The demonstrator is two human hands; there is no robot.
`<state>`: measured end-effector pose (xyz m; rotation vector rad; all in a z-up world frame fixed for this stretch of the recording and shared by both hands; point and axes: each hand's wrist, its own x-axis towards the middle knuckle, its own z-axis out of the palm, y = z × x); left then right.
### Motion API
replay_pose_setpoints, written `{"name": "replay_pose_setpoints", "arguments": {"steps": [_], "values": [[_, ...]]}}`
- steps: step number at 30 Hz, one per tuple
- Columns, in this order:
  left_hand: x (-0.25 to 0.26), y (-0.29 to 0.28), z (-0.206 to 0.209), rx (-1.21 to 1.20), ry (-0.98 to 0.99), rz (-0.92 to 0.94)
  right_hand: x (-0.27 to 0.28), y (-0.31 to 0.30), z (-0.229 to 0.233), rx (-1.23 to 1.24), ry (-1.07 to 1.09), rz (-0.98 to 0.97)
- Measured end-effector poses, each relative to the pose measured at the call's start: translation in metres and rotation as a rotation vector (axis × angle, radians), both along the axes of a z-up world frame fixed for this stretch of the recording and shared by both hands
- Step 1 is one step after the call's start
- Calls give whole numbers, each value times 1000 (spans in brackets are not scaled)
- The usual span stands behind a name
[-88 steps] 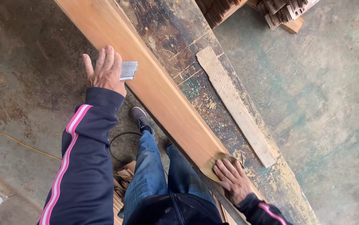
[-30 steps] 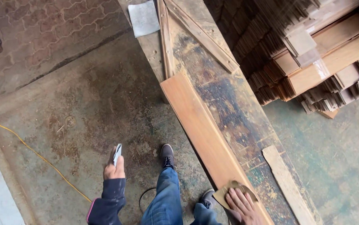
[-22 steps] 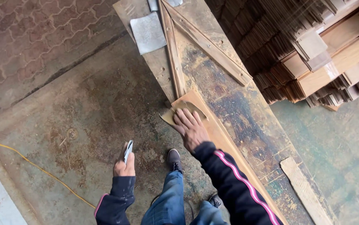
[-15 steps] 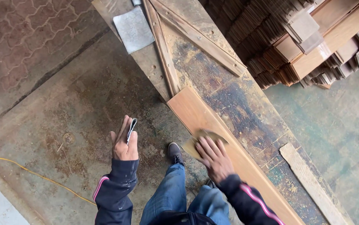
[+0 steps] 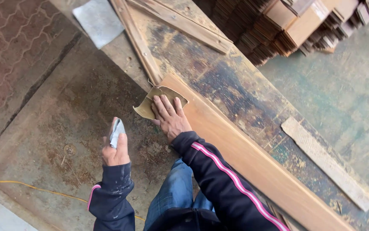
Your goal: Manually sanding a long wooden plank using sandpaper on a workbench.
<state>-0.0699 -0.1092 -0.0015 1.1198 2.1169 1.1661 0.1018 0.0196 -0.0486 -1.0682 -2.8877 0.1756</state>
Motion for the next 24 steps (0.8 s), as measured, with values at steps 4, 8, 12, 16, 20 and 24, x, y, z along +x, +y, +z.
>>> {"name": "replay_pose_setpoints", "arguments": {"steps": [4, 8, 12, 16, 20, 24], "values": [[2, -3, -5, 0, -13, -26, 147, -72, 3, -145, 69, -1], [-8, -8, -35, -11, 1, -65, 283, -159, 1, -160, 96, -150], [23, 22, -20, -78, 152, -246, 267, -151, -5, -141, 0, -118], [89, 74, -30, -146, 302, -466, 199, -109, -12, -126, 136, -98], [105, 89, -68, -277, 620, -490, 274, -140, -9, -158, 55, -86], [90, 93, -71, -272, 617, -555, 450, -245, -14, -179, 48, -204]]}}
